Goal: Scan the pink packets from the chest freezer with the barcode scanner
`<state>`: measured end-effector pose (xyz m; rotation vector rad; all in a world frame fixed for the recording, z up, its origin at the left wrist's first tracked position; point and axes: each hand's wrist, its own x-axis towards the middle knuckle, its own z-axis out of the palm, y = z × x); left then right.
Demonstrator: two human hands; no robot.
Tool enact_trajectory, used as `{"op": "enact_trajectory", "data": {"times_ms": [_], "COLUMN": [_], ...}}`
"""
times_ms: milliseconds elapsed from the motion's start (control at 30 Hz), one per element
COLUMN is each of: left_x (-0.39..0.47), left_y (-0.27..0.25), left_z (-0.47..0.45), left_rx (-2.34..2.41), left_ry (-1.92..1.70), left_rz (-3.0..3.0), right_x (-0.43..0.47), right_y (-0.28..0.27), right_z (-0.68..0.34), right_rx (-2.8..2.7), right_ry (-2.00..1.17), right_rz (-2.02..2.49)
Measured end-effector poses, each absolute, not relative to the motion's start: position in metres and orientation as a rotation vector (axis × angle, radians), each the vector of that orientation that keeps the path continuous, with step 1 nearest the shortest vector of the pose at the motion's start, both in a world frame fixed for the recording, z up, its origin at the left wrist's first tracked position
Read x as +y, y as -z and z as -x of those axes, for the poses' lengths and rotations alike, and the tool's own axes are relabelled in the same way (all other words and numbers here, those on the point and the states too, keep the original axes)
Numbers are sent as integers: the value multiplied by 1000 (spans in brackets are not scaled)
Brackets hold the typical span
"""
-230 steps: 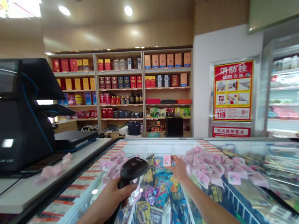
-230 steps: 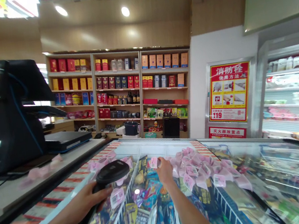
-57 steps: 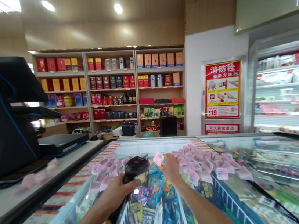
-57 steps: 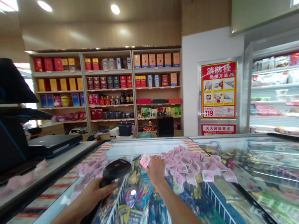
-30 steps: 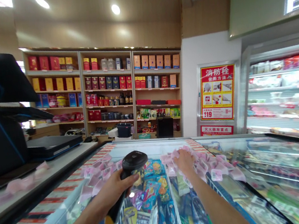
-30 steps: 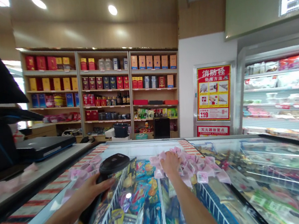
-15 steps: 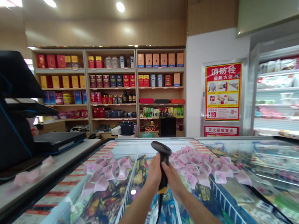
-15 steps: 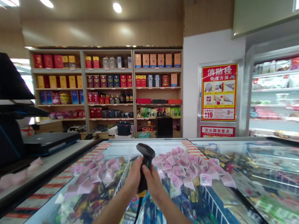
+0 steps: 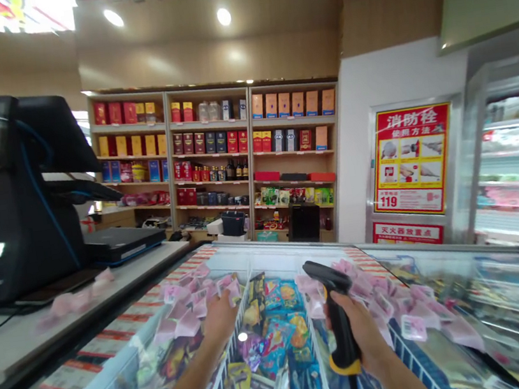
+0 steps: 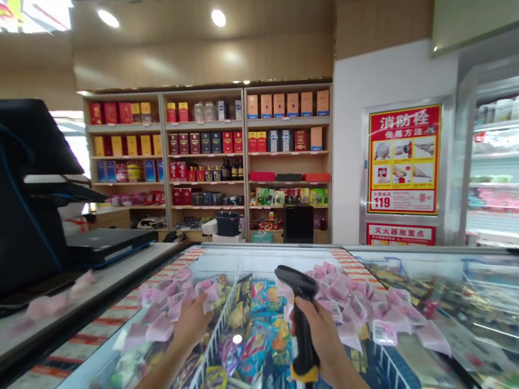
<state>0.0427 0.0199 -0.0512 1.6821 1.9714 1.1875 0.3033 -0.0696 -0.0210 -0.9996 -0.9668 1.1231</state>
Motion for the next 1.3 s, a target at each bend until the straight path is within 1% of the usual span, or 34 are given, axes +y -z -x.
{"op": "enact_trajectory", "data": {"times_ms": [100, 233, 433, 567, 667, 900, 1300], "left_x": [23, 26, 22, 16, 14, 14, 23], "left_y": [56, 58, 59, 58, 61, 66, 72], "left_z": [-48, -61, -74, -69, -66, -65, -67], "left_rx": [1886, 1652, 1149, 954, 856, 793, 880], "left_ry": [-1275, -1359, -1376, -1350, -1332, -1356, -1488], "left_rz": [-1570, -1267, -850, -683, -637, -719, -921], "right_x": [-71, -75, -80, -80, -80, -82, -94], "right_y": [22, 25, 31, 37, 42, 46, 33], "right_z": [-302, -294, -284, -280, -275, -269, -262], "right_rx": [-971, -1007, -1100, -1118, -1110, -1142, -1098], "right_ry": [-1156, -1204, -1330, -1447, -1464, -1400, -1458], "right_rz": [971, 976, 994, 1042, 1073, 1087, 1106]}}
